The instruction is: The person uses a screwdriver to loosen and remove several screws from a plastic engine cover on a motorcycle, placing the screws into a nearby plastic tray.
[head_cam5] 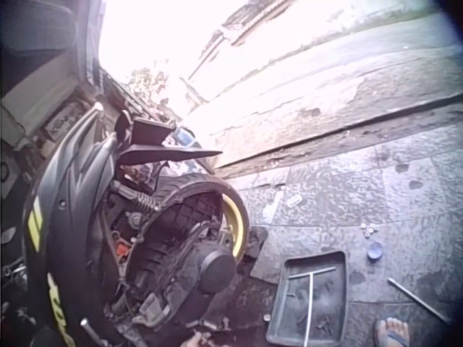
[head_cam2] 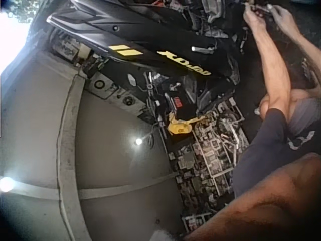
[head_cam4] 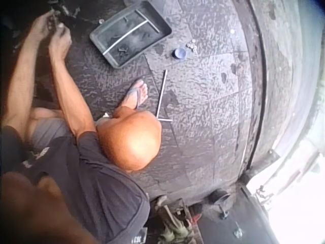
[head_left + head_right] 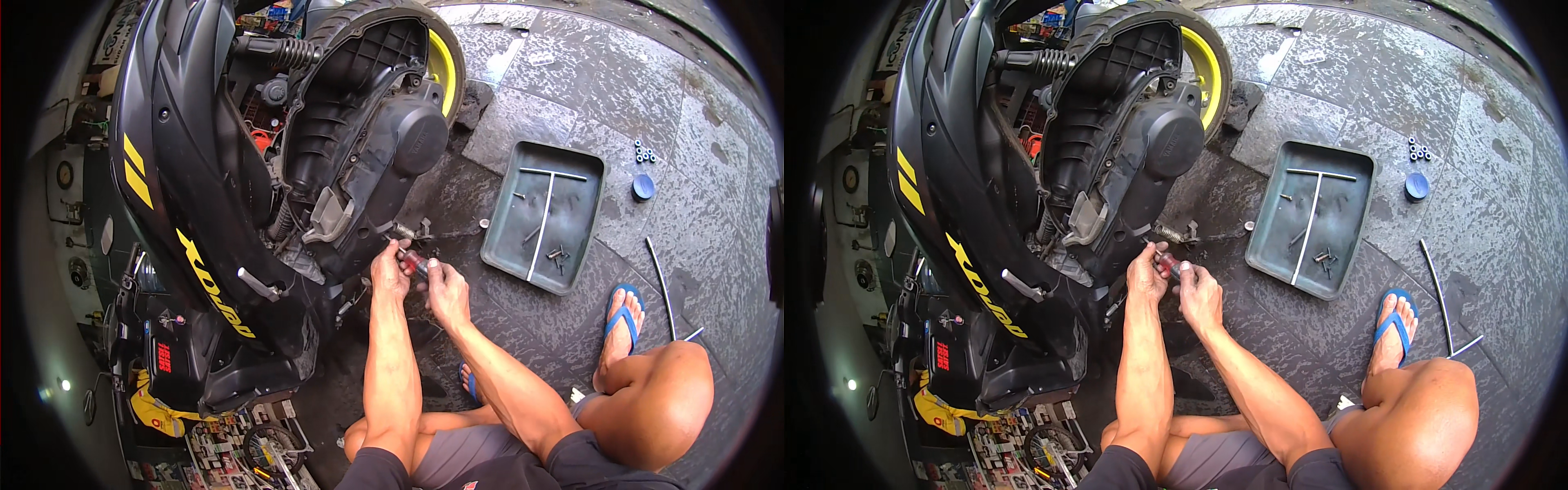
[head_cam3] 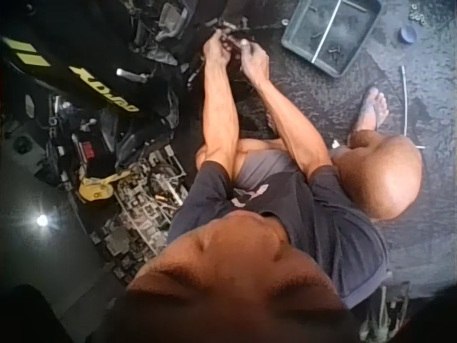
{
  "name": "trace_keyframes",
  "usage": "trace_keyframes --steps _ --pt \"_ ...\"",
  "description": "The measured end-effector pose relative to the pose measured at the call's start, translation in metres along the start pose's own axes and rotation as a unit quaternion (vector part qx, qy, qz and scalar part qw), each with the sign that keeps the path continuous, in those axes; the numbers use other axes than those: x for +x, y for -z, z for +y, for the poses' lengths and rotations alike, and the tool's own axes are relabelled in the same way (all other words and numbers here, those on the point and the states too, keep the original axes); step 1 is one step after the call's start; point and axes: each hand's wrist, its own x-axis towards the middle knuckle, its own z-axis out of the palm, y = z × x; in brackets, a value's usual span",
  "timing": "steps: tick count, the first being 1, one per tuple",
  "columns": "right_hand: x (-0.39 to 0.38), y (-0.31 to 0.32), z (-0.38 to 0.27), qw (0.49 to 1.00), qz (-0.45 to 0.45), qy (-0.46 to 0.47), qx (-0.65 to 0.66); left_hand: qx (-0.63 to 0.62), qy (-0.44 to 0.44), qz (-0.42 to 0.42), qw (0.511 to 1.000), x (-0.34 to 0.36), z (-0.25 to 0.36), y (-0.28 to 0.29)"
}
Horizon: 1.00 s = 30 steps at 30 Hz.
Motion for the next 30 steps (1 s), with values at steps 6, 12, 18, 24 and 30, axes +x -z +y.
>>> trace_keyframes --steps 6,12,18,24,30 --pt "-0.015 -0.003 0.019 0.958 0.045 0.251 -0.129 0.013 0.001 0.015 1.0 -0.003 -0.002 -0.007" --pt "-0.019 -0.008 0.025 0.97 0.051 0.226 -0.079 0.045 -0.004 0.018 0.999 -0.003 -0.002 -0.001" --pt "-0.019 -0.009 0.011 0.993 0.057 0.094 -0.053 0.045 -0.018 0.014 0.999 -0.004 0.0 -0.003" --pt "-0.011 -0.005 0.006 1.0 -0.001 0.006 -0.017 0.022 -0.011 0.001 1.0 -0.001 0.001 0.001" --pt "-0.021 -0.007 0.016 0.968 0.056 0.22 -0.103 0.018 -0.012 0.013 1.0 -0.002 -0.001 0.0"
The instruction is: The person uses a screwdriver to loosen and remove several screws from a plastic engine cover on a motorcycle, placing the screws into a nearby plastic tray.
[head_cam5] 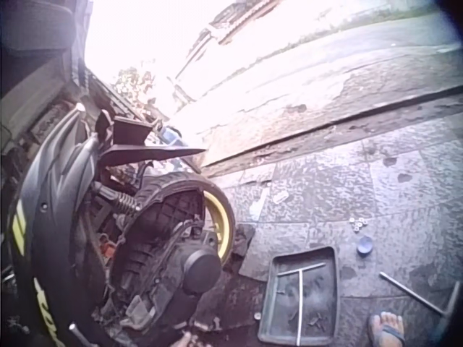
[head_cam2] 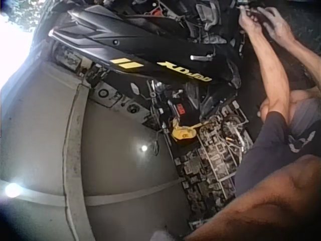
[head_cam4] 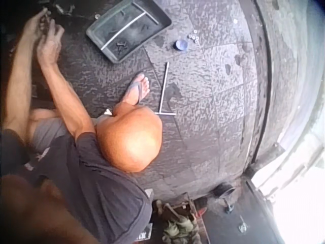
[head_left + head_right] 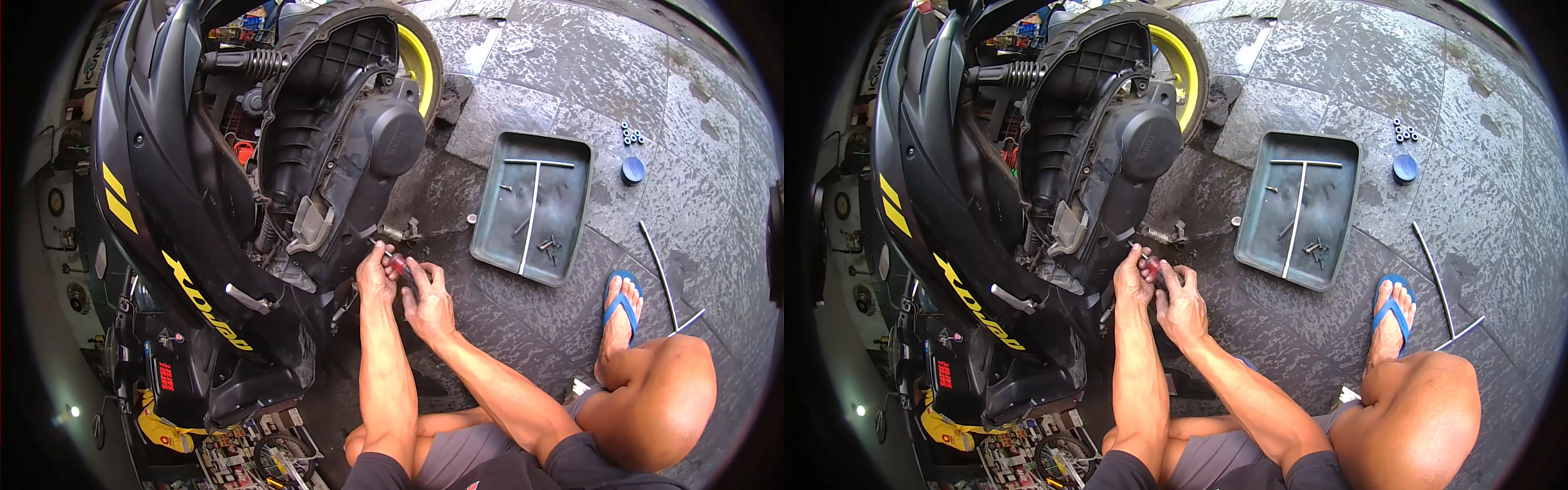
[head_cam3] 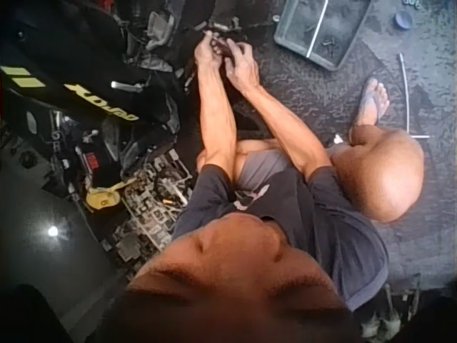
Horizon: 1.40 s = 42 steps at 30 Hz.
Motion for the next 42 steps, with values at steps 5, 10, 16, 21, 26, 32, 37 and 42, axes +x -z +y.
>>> trace_keyframes --steps 5,10,16,21,26,32,37,42 --pt "0.007 -0.005 -0.001 0.964 -0.046 -0.218 0.146 0.019 -0.016 0.024 0.999 -0.007 -0.003 -0.003" --pt "0.02 0.009 -0.015 0.9 -0.117 -0.347 0.237 -0.032 0.001 -0.039 0.999 -0.007 -0.003 0.007" --pt "0.0 -0.004 -0.003 0.995 -0.008 -0.08 0.052 -0.006 0.002 -0.028 1.0 -0.003 -0.004 0.005" --pt "0.01 -0.003 -0.007 0.995 0.016 -0.09 0.049 -0.021 -0.001 -0.034 0.999 0.001 0.001 0.003" --pt "0.015 0.001 -0.01 0.969 -0.058 -0.216 0.101 -0.016 -0.005 -0.012 1.0 -0.002 0.002 0.0" --pt "0.004 0.003 -0.011 1.0 -0.014 0.014 -0.004 0.025 -0.015 0.027 0.999 -0.004 0.004 -0.001" --pt "0.015 -0.006 -0.007 0.996 -0.021 -0.084 0.03 -0.018 -0.009 0.03 0.999 -0.006 0.004 -0.007" --pt "0.025 -0.003 -0.014 0.982 -0.053 -0.172 0.058 -0.029 0.014 -0.027 0.999 0.003 0.004 0.008"
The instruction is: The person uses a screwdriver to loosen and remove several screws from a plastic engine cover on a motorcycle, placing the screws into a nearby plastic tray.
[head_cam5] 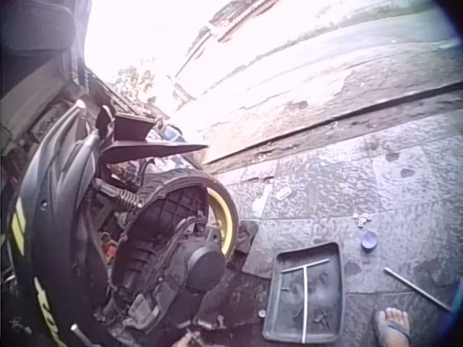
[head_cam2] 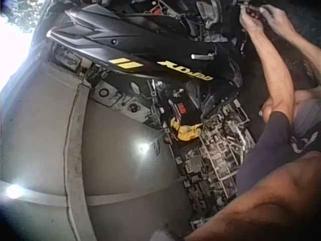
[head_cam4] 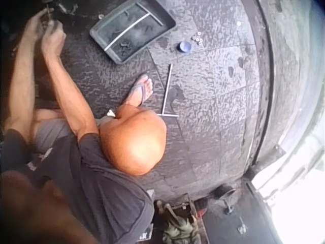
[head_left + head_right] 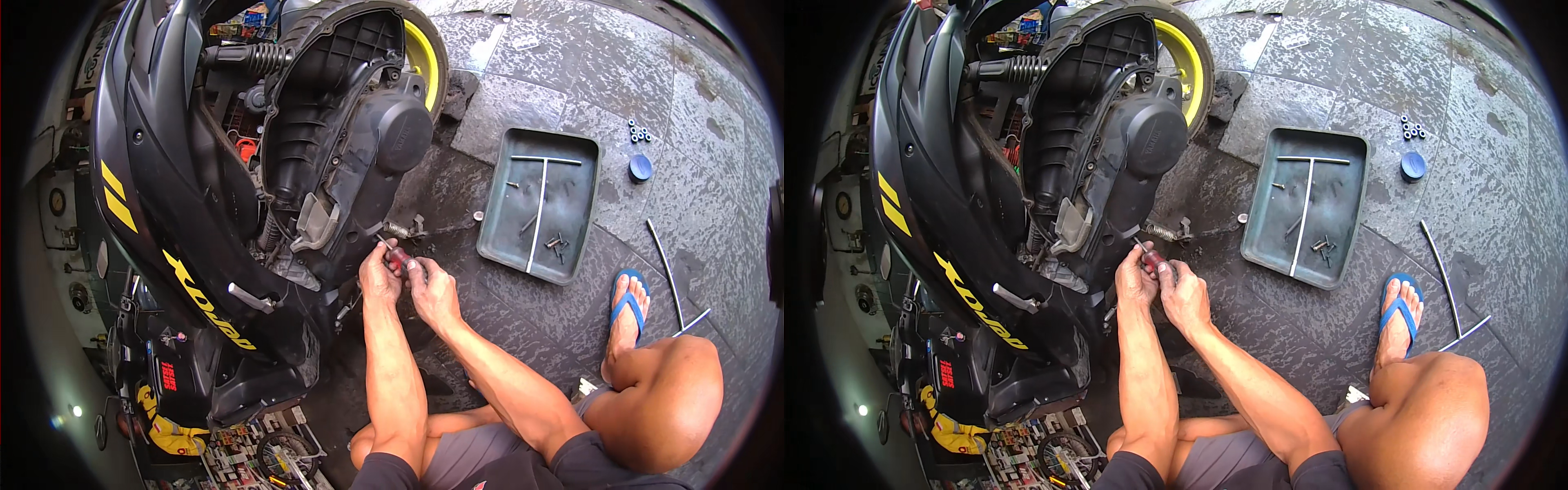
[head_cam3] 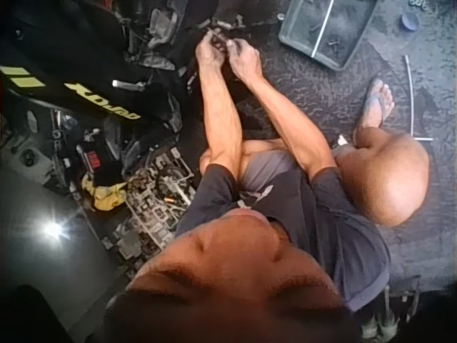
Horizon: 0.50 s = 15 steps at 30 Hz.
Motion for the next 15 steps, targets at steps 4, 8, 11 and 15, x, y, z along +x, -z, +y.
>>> trace_keyframes --steps 4,8,11,15 --pt "-0.004 0.005 0.007 0.995 0.019 0.098 -0.015 -0.01 -0.013 0.034 0.999 0.003 -0.005 -0.006" --pt "-0.005 0.004 0.018 0.987 0.023 0.158 -0.023 -0.034 -0.003 0.046 0.998 -0.001 -0.006 -0.009" --pt "-0.002 0.002 0.019 0.987 0.03 0.151 -0.033 -0.032 -0.004 0.043 0.999 -0.001 -0.004 -0.01" --pt "0.0 -0.001 0.01 0.999 0.005 0.031 0.025 -0.029 -0.002 0.035 0.999 0.003 0.0 -0.006"
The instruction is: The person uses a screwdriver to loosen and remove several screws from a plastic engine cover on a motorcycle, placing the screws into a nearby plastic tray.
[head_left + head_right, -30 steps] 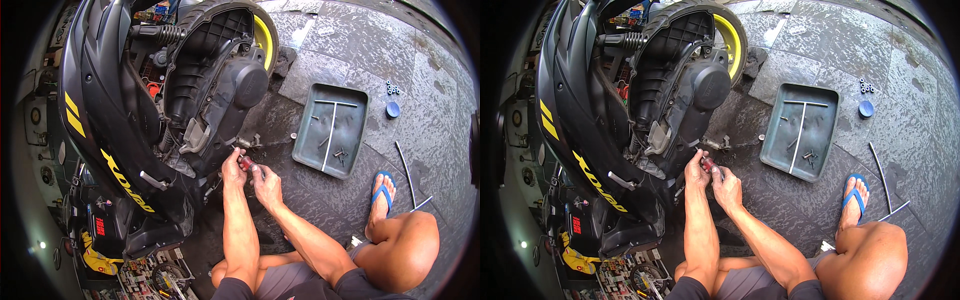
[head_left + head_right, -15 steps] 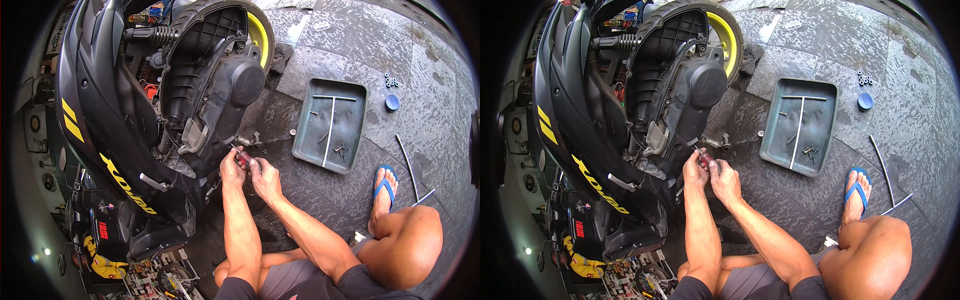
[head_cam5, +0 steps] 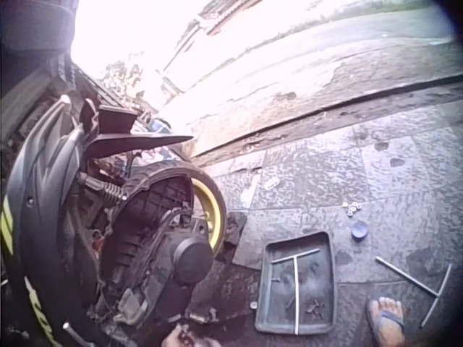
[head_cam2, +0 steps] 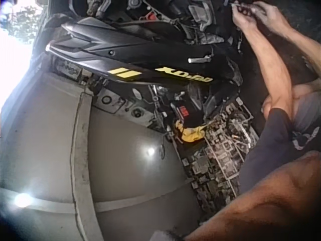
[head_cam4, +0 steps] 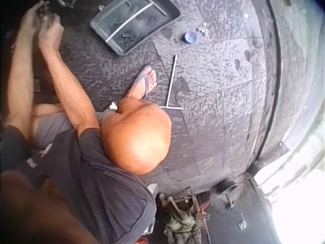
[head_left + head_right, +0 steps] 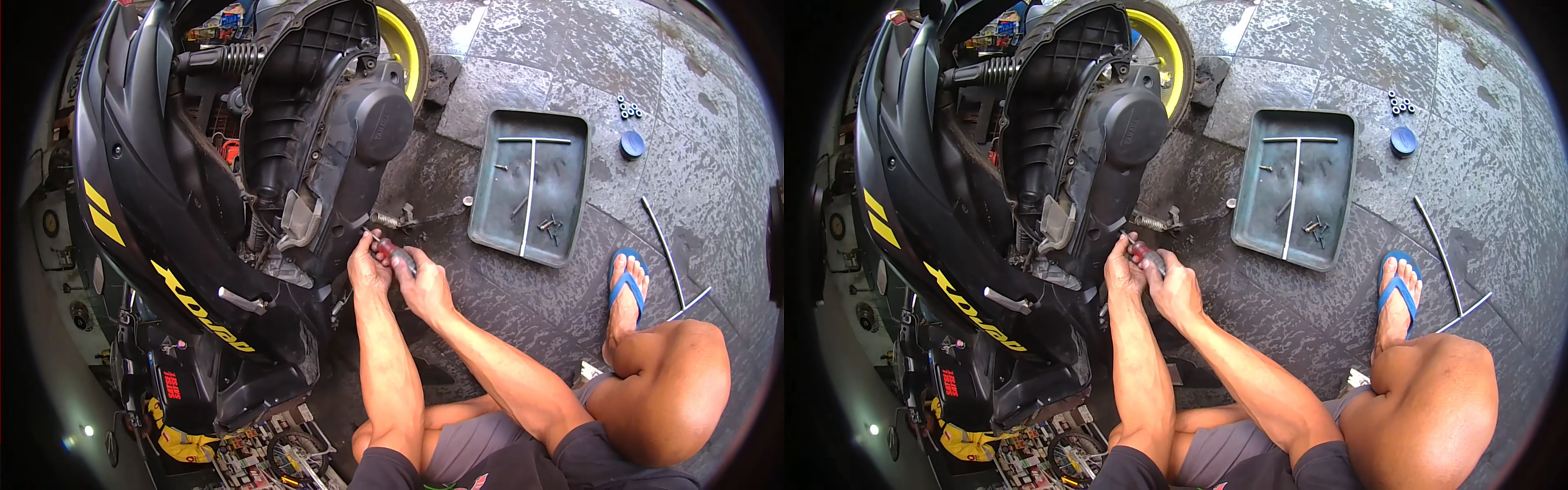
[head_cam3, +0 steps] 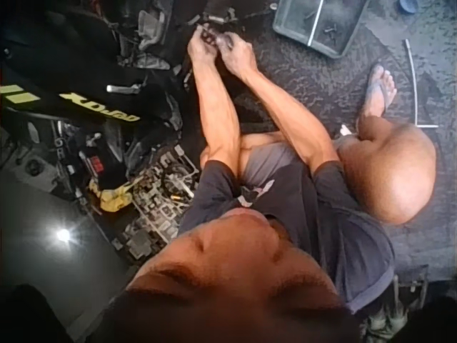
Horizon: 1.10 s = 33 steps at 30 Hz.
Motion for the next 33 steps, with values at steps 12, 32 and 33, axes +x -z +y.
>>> trace_keyframes --steps 12,32,33 --pt "-0.006 0.002 0.003 0.988 0.014 0.131 -0.083 0.009 0.003 0.02 1.0 0.0 0.003 -0.01" --pt "-0.002 -0.006 -0.003 0.998 0.038 -0.017 -0.051 0.0 0.026 -0.002 1.0 -0.001 0.002 -0.001" --pt "-0.007 -0.008 -0.003 0.988 0.073 0.107 -0.083 0.008 0.014 0.012 1.0 -0.001 0.003 0.0"
